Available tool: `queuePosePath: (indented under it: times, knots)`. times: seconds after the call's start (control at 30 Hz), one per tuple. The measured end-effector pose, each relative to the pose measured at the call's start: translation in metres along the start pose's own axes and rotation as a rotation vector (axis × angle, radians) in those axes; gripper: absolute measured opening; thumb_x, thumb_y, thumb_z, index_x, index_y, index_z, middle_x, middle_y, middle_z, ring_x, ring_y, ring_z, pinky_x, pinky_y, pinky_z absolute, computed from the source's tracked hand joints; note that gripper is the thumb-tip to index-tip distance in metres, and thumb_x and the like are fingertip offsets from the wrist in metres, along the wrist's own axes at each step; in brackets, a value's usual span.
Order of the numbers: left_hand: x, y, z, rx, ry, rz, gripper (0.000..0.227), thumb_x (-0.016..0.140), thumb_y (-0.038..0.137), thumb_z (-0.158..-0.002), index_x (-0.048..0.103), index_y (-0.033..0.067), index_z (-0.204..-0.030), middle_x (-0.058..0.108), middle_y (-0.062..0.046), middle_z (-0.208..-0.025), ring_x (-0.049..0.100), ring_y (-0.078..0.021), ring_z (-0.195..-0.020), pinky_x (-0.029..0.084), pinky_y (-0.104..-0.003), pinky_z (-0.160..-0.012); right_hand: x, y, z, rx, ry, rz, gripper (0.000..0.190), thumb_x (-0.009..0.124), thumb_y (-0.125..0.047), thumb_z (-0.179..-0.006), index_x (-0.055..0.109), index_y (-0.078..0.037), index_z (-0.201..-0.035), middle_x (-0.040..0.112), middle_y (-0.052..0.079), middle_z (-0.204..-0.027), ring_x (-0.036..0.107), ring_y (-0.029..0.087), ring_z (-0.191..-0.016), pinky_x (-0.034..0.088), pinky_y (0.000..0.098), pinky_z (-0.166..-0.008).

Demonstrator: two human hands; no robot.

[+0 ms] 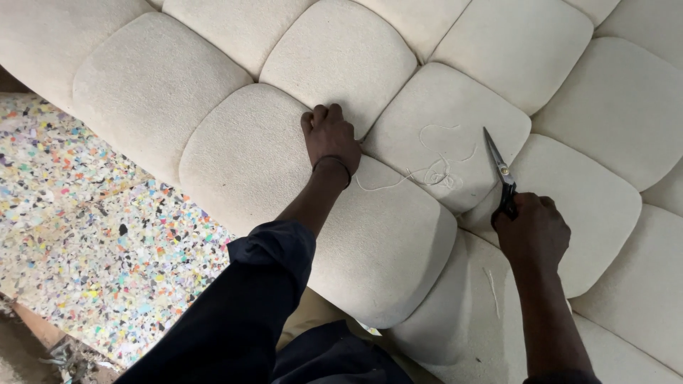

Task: Hand-sewing a tufted pattern onto a white upholstered cushion using a needle and thread

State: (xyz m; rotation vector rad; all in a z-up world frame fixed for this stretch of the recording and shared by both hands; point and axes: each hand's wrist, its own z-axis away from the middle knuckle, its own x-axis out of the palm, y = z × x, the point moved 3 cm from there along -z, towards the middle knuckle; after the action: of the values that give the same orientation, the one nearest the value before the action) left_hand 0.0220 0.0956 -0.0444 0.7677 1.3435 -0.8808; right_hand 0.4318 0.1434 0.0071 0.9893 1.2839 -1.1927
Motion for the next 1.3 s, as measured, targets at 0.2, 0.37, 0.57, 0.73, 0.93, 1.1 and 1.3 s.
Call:
queuePosePath:
  times: [0.2,0.37,0.57,0.73,0.93,1.1,1.3]
  knots:
    - [-0.007,-0.023,-0.007,0.085,-0.006,0.248,0.024,0.071,0.035,-0.097,0.094,0.0291,-0.098,0.074,-0.001,-0.119,0.058,-0.0344,-0.127,0.037,-0.05,-0.115,-0.064,-0.033,-0.008,0.209,-0.431,0.06,0.05,0.082,-0.052,-0.093,0.087,-0.033,-0.139,0.09,0.01,-0.126,0.08,0.039,-0.12,0.061,0.0522,-0.097]
    - [0.0,-0.031,-0.017,0.209,-0.014,0.228,0.026,0.077,0.051,-0.1,0.094,0.0322,-0.098,0.072,-0.001,-0.121,0.058,-0.0337,-0.126,0.04,-0.053,-0.108,-0.125,-0.102,0.021,0.271,-0.493,-0.538,0.028,0.082,-0.014,-0.092,0.085,-0.006,-0.119,0.084,0.011,-0.091,0.071,0.024,-0.088,0.049,0.0396,-0.089]
    - [-0.004,-0.035,-0.019,0.261,-0.082,0.242,0.03,0.067,0.047,-0.105,0.093,0.0337,-0.101,0.072,0.001,-0.123,0.056,-0.0317,-0.127,0.038,-0.052,-0.109,-0.063,-0.122,0.002,-0.32,-0.331,0.092,0.065,0.091,-0.071,-0.082,0.07,-0.026,-0.123,0.091,-0.009,-0.116,0.085,0.031,-0.102,0.063,0.0492,-0.082]
    - [-0.024,-0.035,-0.013,0.231,-0.207,0.206,0.03,0.06,0.042,-0.111,0.087,0.033,-0.119,0.066,0.001,-0.129,0.053,-0.0241,-0.141,0.034,-0.051,-0.128,-0.101,-0.189,0.01,-0.353,-0.447,0.18,0.048,0.084,-0.056,-0.095,0.078,-0.021,-0.128,0.091,0.004,-0.109,0.087,0.03,-0.113,0.066,0.0471,-0.097]
    - [-0.025,-0.035,-0.012,0.214,-0.208,0.206,0.028,0.061,0.043,-0.11,0.087,0.0339,-0.117,0.067,0.002,-0.129,0.054,-0.0233,-0.139,0.034,-0.051,-0.126,-0.078,-0.196,0.002,-0.485,-0.403,0.264,0.037,0.08,-0.049,-0.097,0.076,-0.021,-0.122,0.087,0.005,-0.097,0.087,0.029,-0.098,0.067,0.0454,-0.09]
    - [-0.028,-0.035,-0.012,0.208,-0.229,0.205,0.029,0.062,0.045,-0.111,0.086,0.0334,-0.121,0.067,0.002,-0.13,0.053,-0.0234,-0.141,0.033,-0.052,-0.126,-0.066,-0.2,-0.003,-0.553,-0.353,0.294,0.033,0.078,-0.045,-0.099,0.075,-0.021,-0.12,0.085,0.003,-0.093,0.087,0.027,-0.091,0.067,0.043,-0.085]
    - [-0.027,-0.035,-0.014,0.213,-0.239,0.223,0.029,0.062,0.048,-0.111,0.086,0.0333,-0.12,0.067,0.003,-0.13,0.053,-0.0234,-0.142,0.033,-0.053,-0.125,-0.064,-0.208,-0.003,-0.622,-0.345,0.286,0.029,0.073,-0.039,-0.101,0.075,-0.016,-0.119,0.084,0.007,-0.093,0.086,0.028,-0.091,0.067,0.0437,-0.087]
